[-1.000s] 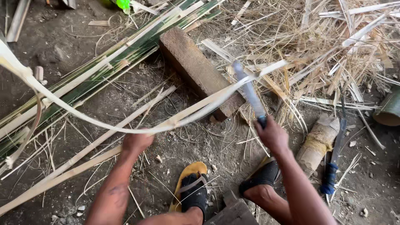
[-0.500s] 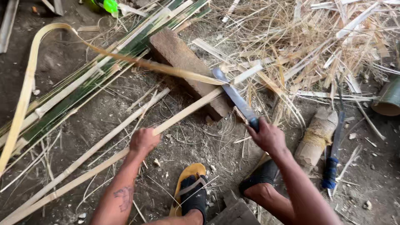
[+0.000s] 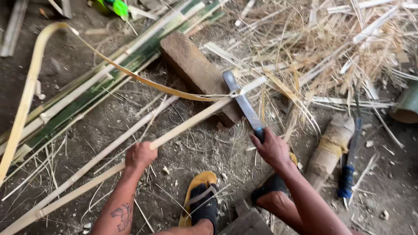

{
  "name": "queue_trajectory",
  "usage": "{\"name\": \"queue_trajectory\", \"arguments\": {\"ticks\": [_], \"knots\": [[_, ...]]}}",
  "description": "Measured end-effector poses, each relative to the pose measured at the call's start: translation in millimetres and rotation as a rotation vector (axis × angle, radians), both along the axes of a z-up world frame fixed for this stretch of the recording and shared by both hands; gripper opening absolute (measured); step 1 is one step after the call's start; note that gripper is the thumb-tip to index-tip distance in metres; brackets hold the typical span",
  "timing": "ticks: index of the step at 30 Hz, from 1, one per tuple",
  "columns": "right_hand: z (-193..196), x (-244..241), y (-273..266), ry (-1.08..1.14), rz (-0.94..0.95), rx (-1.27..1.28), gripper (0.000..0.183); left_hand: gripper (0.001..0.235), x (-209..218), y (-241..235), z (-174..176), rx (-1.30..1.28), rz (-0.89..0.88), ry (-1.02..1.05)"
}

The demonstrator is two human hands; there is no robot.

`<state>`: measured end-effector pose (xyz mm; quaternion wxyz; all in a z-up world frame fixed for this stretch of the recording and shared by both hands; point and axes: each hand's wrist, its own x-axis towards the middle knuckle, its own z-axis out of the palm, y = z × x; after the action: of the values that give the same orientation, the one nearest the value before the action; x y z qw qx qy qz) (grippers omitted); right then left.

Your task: The person uses a machete to split long bamboo stalks into thin strips on a wooden block. They repeatedly position the bamboo, strike it with the blade, and peel away the resulting strips, accumulating a pile of bamboo shavings and finished strips on the ground.

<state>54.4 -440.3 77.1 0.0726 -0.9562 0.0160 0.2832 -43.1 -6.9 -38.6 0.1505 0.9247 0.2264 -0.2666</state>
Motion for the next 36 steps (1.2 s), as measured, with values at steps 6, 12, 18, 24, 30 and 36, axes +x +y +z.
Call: {"name": "queue_trajectory", "arguments": {"ticks": [6, 12, 18, 24, 30, 36], "knots": [[-13, -11, 12, 0.1, 0.384, -0.008, 0.058, 0.032, -10, 12, -6, 0.05, -0.075, -0.052], [0, 32, -35, -0.34, 0.03, -0.053, 0.06, 0.032, -26, 25, -27, 0.033, 0.02, 0.008], [-18, 36, -45, -0.035, 0.06, -0.079, 0.054, 0.031, -19, 43, -24, 0.025, 0.098, 0.136], [-15, 86, -110, -0.289, -0.378, 0.099, 0.073, 0.026, 5, 65, 1, 0.104, 0.111, -0.089], [-36, 31, -20, -0.074, -0.549, 0.469, 0.058, 0.062, 140, 55, 4, 0.171, 0.021, -0.001], [-14, 18, 80, -0.01, -0.581, 0.819, 0.05, 0.039, 249, 21, 20, 0.034, -0.155, -0.606]]}}
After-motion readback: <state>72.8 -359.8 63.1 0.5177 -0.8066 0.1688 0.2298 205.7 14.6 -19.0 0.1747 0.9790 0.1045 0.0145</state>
